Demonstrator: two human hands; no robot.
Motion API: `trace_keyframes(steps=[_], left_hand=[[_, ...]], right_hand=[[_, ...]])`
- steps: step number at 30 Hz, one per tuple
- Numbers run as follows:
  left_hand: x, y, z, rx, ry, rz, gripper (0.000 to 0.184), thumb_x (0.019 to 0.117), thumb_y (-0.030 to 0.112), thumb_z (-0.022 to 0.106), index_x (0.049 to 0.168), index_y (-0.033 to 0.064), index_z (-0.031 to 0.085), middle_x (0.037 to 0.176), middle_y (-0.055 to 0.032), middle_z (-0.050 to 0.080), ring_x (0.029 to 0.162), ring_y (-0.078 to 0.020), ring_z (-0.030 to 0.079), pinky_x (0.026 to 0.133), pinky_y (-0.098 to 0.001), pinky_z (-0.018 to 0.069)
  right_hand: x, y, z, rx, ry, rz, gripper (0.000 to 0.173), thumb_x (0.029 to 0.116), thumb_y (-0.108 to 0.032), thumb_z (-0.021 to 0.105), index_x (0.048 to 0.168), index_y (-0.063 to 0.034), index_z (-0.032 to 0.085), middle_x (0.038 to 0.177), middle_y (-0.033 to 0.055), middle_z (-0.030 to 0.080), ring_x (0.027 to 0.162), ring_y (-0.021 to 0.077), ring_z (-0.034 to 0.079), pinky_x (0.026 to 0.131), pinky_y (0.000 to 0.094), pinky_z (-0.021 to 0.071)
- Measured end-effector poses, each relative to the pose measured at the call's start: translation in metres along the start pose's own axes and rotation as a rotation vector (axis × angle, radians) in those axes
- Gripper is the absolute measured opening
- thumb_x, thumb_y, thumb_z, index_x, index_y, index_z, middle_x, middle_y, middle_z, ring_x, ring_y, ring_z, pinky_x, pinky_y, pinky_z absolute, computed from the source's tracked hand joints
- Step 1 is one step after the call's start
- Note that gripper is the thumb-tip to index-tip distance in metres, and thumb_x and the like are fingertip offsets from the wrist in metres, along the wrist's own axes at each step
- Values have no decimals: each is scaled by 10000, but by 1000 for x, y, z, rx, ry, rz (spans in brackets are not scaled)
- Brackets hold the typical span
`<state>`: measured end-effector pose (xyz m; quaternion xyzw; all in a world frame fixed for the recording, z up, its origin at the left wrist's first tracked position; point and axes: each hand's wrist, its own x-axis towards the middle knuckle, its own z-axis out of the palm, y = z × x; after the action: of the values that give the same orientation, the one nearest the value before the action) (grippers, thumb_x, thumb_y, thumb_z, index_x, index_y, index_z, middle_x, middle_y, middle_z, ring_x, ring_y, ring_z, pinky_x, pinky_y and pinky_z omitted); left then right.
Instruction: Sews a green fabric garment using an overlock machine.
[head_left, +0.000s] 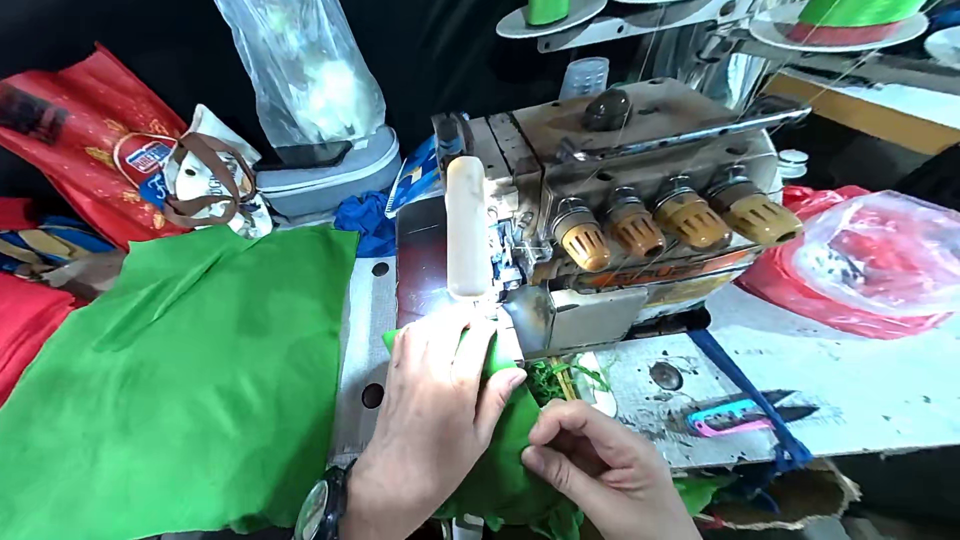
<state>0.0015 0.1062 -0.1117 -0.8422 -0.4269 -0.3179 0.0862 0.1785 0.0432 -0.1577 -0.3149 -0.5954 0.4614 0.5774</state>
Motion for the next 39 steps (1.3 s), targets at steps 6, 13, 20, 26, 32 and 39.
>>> trace_keyframes(steps=[6, 13, 20, 26, 32, 39], left_hand=[[1, -1, 2, -4, 26, -41, 444, 998, 451, 538, 1112, 80, 754, 1179, -101, 712, 1125, -278, 644, 953, -441, 496], [-21, 9, 11, 19, 83, -57, 552, 994, 522, 553, 1266, 61, 689, 1326, -156, 640, 1248, -337, 579, 1058, -541, 421], [-22, 15, 17, 102, 95, -88, 649, 979, 546, 533, 1242, -28, 683, 1268, -191, 680, 1214, -370, 625, 1082, -564, 419], [-7, -2, 8, 20, 41, -55, 639, 966, 556, 528, 1228, -1, 700, 1270, -170, 684, 1242, -356, 611, 1085, -529, 436], [0, -10, 3, -24, 10, -5, 630, 1003, 551, 527, 1301, 10, 651, 1356, -158, 639, 1297, -326, 580, 1117, -548, 401], [-69, -8, -23, -764, 43, -734, 876, 916, 464, 714, 1584, 79, 299, 1579, -135, 386, 1405, -230, 455, 1097, -449, 458]], right_hand=[[1, 7, 0, -83, 64, -29, 126, 946, -44, 685, 1068, -53, 658, 1011, -35, 722, 890, -14, 680, 799, 161, 587], [-18, 23, 1, -286, 120, -46, 129, 943, -104, 698, 1041, -54, 632, 947, -11, 708, 825, -10, 676, 743, 147, 581], [-11, 19, 8, -275, 190, -13, 165, 925, -93, 705, 1040, -61, 591, 906, -25, 683, 771, -5, 661, 704, 156, 576], [-2, 13, 12, -266, 199, 38, 166, 907, -78, 723, 1026, -87, 608, 887, -3, 706, 785, 64, 697, 718, 214, 603], [5, 10, 16, -226, 277, 77, 250, 861, -20, 764, 1021, -98, 589, 862, 9, 671, 720, 77, 665, 665, 224, 590], [-33, -14, 11, -176, 209, 231, 347, 857, -40, 758, 1154, -119, 599, 938, -6, 713, 837, 86, 706, 753, 246, 611]])
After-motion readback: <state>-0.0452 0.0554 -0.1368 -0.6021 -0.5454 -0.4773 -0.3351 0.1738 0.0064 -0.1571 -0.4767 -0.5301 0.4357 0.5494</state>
